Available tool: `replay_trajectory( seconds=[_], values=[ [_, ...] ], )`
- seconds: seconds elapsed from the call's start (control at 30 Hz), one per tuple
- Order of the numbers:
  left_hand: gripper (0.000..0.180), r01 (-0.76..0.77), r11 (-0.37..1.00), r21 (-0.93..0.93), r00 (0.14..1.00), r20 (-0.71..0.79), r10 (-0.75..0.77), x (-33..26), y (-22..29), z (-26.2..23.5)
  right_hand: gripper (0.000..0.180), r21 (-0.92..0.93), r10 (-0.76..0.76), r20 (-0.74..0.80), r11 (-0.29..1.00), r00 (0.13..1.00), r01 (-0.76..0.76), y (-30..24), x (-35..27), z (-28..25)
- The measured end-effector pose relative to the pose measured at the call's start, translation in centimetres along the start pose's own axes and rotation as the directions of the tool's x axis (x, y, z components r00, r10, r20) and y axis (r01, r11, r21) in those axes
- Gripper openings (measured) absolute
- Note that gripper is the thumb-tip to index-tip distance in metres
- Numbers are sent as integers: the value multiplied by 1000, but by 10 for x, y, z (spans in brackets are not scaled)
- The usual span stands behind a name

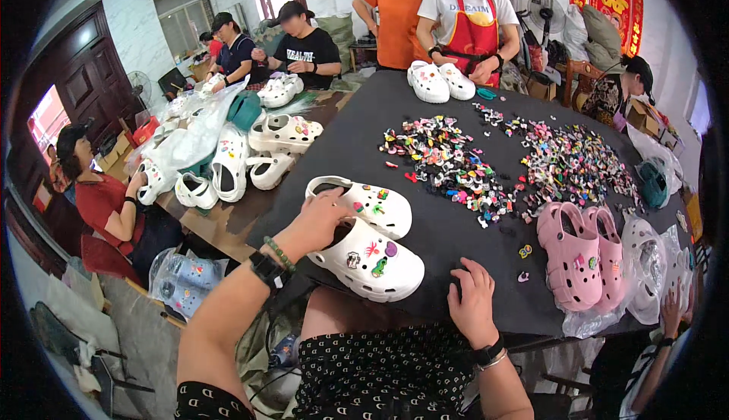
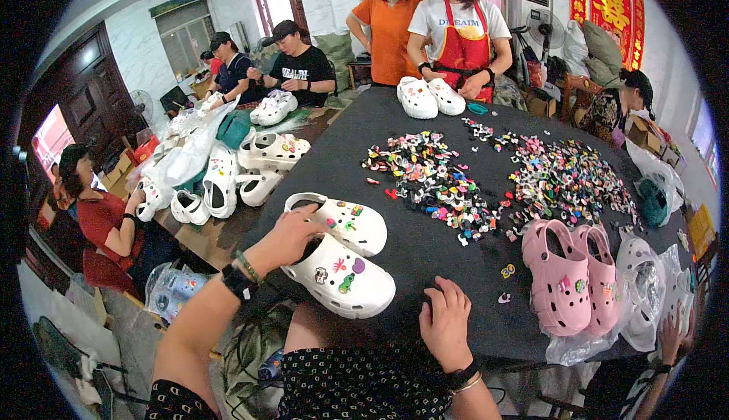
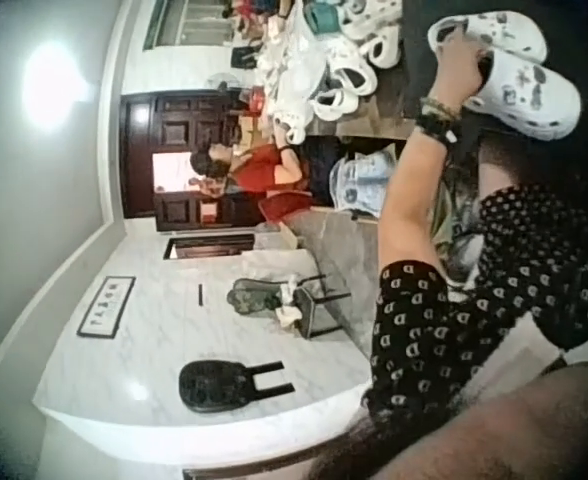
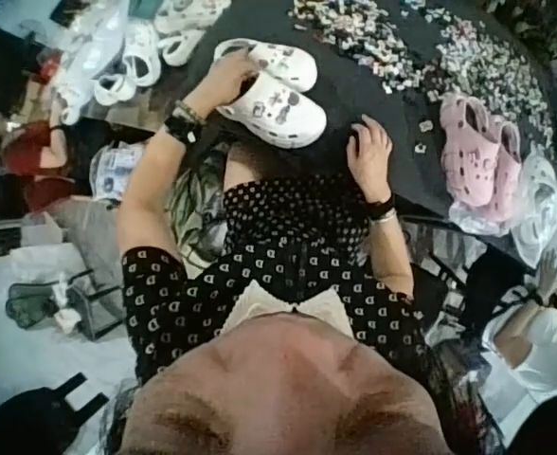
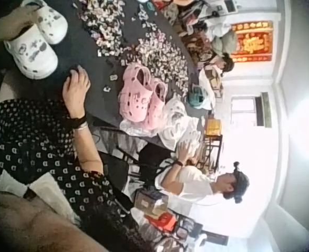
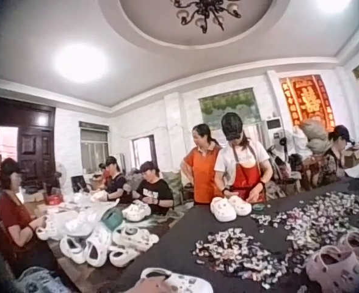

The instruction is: Decorating clog-style shoes with colorful charms.

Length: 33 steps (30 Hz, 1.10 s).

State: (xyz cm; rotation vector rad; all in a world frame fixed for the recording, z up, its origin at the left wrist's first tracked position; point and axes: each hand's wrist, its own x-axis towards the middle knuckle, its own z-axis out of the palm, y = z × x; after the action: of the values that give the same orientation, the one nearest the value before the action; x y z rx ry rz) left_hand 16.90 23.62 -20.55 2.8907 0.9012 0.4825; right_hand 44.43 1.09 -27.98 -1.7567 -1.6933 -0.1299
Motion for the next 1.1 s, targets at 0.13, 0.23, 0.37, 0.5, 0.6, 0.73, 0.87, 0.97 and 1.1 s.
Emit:
replay_trajectory(
  seconds=[0.13,0.23,0.37,0.5,0.6,0.73,0.87,0.97,1.1],
  values=[
    [32,46,992,115,938,-347,-3,-9,39,-21,35,186,0,-20,983,1000,4,-10,5,-6],
    [18,114,992,-49,865,-486,-124,-21,67,-41,45,310,-118,-37,943,992,124,-32,11,-11],
    [29,290,843,-452,892,-192,-410,-34,85,-33,51,353,-213,-21,912,977,207,-62,20,-7],
    [46,399,782,-478,896,21,-444,-26,80,-19,58,352,-272,-29,898,962,265,-77,26,7],
    [60,426,767,-479,901,299,-314,-9,62,-14,62,302,-244,-69,919,967,254,-84,33,13],
    [57,654,571,-496,722,635,-275,9,37,-5,62,254,-218,-75,939,973,230,-87,40,21],
    [47,668,290,-685,738,659,-142,8,52,-4,64,297,-146,-76,941,986,162,-84,42,23],
    [46,658,112,-744,753,652,-91,-1,47,4,65,297,-116,-38,947,993,122,-84,46,23],
    [51,654,69,-753,756,652,-57,-6,49,1,59,254,-73,14,965,997,67,-88,53,21]
  ],
)
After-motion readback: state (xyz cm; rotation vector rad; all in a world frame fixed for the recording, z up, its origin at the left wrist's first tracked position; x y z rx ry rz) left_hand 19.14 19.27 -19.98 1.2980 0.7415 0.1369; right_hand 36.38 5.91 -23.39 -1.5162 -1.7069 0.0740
